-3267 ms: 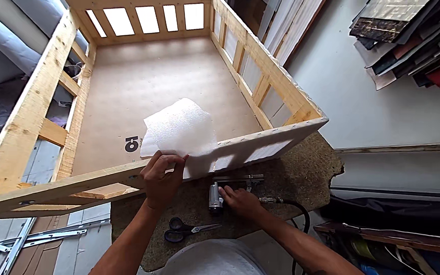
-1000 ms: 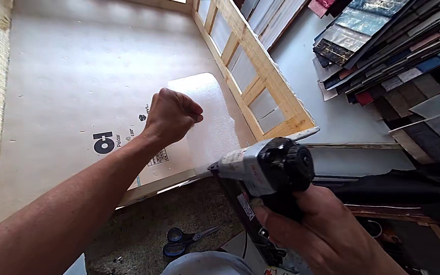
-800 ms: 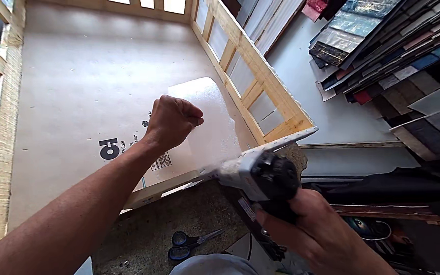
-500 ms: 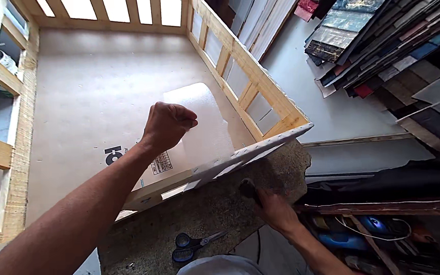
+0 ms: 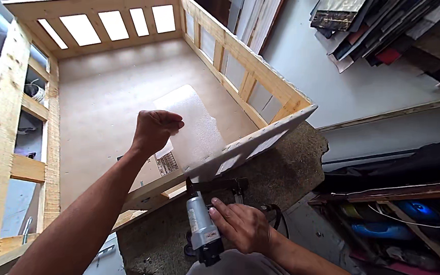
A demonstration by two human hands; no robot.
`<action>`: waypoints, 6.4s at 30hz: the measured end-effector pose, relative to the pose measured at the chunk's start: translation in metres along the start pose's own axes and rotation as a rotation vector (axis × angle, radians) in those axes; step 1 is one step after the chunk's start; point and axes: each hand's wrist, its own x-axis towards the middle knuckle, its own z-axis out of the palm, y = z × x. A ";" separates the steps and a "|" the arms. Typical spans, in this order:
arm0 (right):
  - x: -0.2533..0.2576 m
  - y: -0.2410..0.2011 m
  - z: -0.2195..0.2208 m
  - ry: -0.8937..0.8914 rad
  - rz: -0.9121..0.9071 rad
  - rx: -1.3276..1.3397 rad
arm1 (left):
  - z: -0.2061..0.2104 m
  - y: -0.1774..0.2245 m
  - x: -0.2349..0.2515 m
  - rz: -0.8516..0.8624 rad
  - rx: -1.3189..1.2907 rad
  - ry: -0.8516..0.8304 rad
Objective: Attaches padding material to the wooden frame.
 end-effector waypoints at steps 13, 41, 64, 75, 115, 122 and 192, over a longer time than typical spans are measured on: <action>-0.043 0.038 -0.019 0.039 0.131 -0.057 | 0.005 0.003 0.004 -0.016 0.042 -0.007; 0.013 -0.071 0.138 -1.252 0.159 0.511 | -0.005 -0.003 0.003 0.105 -0.038 0.008; -0.062 0.030 0.069 -1.179 0.648 0.434 | -0.006 -0.006 0.003 0.139 -0.113 0.015; 0.053 0.267 -0.163 -0.629 0.344 0.766 | -0.007 -0.008 0.005 0.124 -0.194 0.017; -0.142 0.128 0.034 -0.645 0.853 0.121 | 0.040 -0.091 -0.279 -0.114 0.256 0.424; -0.167 0.173 0.046 -0.998 0.864 0.088 | 0.063 -0.125 -0.264 -0.059 0.440 0.480; -0.011 -0.045 0.005 -0.116 0.099 0.014 | -0.080 0.039 -0.110 0.273 -0.101 0.118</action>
